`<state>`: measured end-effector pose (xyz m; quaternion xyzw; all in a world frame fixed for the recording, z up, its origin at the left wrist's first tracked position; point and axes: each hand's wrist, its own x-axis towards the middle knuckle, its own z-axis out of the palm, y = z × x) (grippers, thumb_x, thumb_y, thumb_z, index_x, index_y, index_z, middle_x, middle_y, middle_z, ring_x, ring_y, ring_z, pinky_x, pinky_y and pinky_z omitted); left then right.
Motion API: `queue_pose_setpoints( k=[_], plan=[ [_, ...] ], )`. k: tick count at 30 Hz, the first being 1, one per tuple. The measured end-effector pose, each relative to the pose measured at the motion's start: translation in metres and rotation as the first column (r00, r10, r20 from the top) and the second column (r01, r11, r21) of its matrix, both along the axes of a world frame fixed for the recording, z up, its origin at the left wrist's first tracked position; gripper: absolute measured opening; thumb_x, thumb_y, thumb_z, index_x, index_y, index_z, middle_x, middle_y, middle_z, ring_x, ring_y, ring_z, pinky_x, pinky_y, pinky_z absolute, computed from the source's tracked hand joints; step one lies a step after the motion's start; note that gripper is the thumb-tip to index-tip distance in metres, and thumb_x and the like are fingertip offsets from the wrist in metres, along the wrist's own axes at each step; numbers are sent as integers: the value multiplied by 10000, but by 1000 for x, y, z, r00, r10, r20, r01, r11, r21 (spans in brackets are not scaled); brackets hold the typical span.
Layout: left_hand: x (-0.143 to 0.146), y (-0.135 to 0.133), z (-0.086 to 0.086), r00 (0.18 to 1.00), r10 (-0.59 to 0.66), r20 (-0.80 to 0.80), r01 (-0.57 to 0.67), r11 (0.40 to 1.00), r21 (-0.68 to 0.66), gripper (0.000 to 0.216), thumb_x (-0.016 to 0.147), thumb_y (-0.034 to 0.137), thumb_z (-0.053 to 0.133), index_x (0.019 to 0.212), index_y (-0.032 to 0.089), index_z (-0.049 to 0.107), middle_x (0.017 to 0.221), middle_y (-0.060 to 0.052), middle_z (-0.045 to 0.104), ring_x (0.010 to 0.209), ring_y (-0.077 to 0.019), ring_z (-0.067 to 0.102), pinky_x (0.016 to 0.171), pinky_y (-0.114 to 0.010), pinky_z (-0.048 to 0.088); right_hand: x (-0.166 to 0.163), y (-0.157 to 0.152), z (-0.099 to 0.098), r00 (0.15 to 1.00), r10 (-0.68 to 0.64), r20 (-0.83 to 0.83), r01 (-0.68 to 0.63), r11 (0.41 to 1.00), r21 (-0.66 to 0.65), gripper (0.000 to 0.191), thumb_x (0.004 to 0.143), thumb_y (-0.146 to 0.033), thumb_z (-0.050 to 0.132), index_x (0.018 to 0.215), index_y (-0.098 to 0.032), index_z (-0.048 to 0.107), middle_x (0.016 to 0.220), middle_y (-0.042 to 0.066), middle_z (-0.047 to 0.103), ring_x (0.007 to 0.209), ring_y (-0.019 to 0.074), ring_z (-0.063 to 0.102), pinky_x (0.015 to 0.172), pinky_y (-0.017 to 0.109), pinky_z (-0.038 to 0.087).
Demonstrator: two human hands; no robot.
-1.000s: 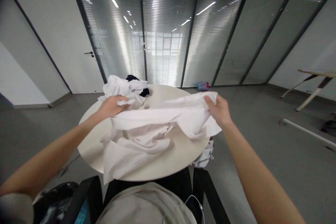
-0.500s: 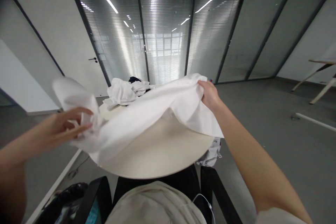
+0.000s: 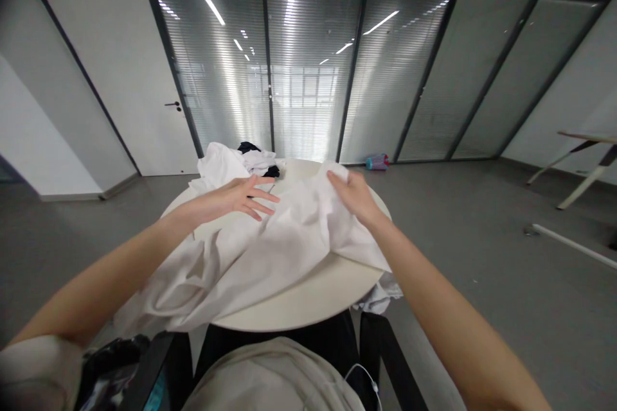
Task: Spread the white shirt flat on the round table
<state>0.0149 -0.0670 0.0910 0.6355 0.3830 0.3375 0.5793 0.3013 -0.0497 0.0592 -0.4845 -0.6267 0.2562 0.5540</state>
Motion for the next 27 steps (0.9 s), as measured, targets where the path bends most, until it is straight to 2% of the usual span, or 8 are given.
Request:
queue_pose_setpoints(
  k=[2,4,6,8,13,16,22,27],
  plan=[
    [24,8,-12,991,-63,119,77,991,-111,627,754,648,705,1195,203,667,1024,-137,745,885,-310,730,727,-393,570,-33,-24,-3,914,211,347,-255,963,89,255,879,-454,634,904,-212,709,894,68,731,937,286,682,823,417,556],
    [36,14,-25,987,-42,158,59,993,-105,574,728,597,760,1126,189,688,955,-110,750,875,-291,727,727,-362,561,-60,-48,-6,716,345,607,-493,866,89,328,876,-412,655,1147,-229,685,1192,99,686,1152,299,618,988,455,501],
    [35,19,-37,985,57,164,-49,997,-53,472,646,445,861,997,164,719,879,-82,751,821,-257,720,696,-311,545,-75,-66,-5,545,412,730,-620,784,20,400,882,-392,661,1252,-241,645,1305,100,633,1193,286,599,1001,434,500],
    [23,21,-45,964,186,188,-183,983,-35,380,580,322,886,876,143,728,820,-66,745,750,-229,704,668,-290,534,-76,-72,-2,498,424,757,-662,749,17,348,923,-379,616,1252,-268,649,1287,71,653,1172,258,617,994,400,498],
    [-20,18,-46,865,437,245,-427,899,-97,307,630,315,833,839,135,699,794,-54,722,702,-191,684,646,-279,549,-44,-40,-5,758,197,622,-389,902,188,192,953,-290,532,931,-238,715,922,38,729,857,208,674,812,327,500],
    [-39,15,-40,829,484,279,-478,873,-94,303,657,324,820,858,139,690,831,-69,728,760,-201,704,672,-276,572,-27,-8,-30,814,111,570,-168,985,49,159,879,-292,632,1018,-234,681,847,18,701,727,180,637,697,290,481],
    [-55,8,-35,872,435,226,-439,898,-33,387,591,288,844,924,137,717,893,-100,754,845,-256,727,731,-312,581,-32,40,-84,830,171,532,-99,982,-161,739,739,-314,802,1411,-186,522,1151,119,647,744,162,621,761,320,510],
    [-75,-2,-36,987,156,47,-160,981,108,569,539,193,814,1098,149,715,971,-104,758,938,-304,711,831,-376,563,-52,67,-91,944,249,218,-180,939,-292,251,761,-326,794,936,-160,723,811,42,704,632,153,605,645,280,522]
  ],
)
